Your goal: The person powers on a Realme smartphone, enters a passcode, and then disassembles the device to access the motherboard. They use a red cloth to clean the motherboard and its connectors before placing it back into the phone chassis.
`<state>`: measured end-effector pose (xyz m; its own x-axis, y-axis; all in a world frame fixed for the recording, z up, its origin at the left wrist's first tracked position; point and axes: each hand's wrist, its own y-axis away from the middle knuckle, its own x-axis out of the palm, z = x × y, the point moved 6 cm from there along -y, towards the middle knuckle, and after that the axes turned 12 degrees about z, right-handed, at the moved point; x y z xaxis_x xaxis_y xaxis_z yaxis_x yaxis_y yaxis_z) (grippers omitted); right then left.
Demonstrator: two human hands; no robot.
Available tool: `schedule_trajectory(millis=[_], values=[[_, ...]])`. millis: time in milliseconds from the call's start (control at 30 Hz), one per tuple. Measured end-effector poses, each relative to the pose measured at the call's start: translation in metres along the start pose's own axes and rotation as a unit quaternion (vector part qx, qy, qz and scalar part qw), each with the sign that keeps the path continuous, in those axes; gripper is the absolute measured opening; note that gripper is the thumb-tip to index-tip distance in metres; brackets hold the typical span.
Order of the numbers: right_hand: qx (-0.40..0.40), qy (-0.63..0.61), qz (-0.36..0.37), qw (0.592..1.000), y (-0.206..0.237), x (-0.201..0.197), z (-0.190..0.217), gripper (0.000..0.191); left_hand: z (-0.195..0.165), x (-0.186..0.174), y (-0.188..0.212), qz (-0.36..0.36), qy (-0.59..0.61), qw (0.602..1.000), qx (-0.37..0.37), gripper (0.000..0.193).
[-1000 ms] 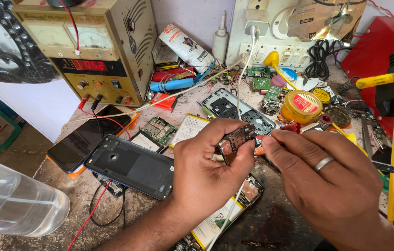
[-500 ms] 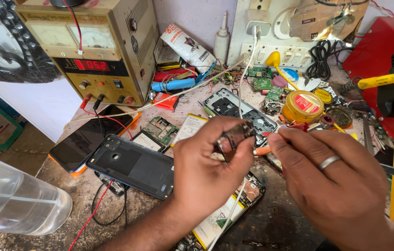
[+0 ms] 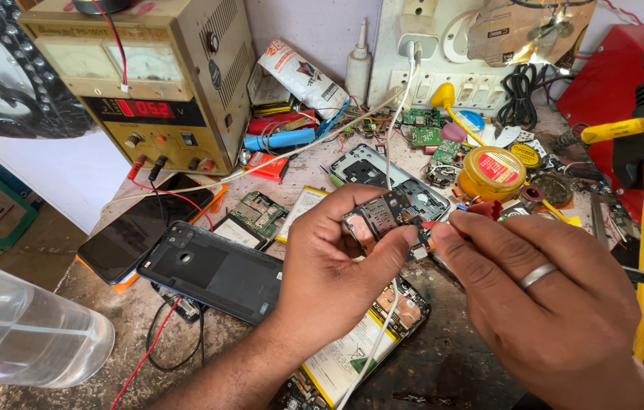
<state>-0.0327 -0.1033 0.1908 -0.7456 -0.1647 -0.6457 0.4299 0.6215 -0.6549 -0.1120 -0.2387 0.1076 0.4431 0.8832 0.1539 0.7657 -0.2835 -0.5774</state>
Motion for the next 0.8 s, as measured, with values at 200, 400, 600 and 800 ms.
schedule_trajectory(millis=[200, 400, 600, 800], values=[[-0.003, -0.015, 0.015, 1.000, 0.002, 0.003, -0.001, 0.025, -0.013, 0.003, 0.002, -0.024, -0.143, 0.989, 0.030, 0.019], [-0.004, -0.033, 0.008, 0.999, 0.001, 0.002, 0.001, 0.026, -0.032, 0.005, 0.005, -0.061, -0.297, 0.952, 0.041, 0.020], [-0.006, -0.016, 0.011, 1.000, -0.001, 0.002, 0.005, 0.027, -0.038, 0.005, 0.007, -0.058, -0.302, 0.951, 0.041, 0.019], [0.005, -0.018, 0.012, 1.000, -0.003, 0.005, 0.004, 0.025, -0.033, 0.005, 0.009, -0.056, -0.290, 0.955, 0.035, 0.019]])
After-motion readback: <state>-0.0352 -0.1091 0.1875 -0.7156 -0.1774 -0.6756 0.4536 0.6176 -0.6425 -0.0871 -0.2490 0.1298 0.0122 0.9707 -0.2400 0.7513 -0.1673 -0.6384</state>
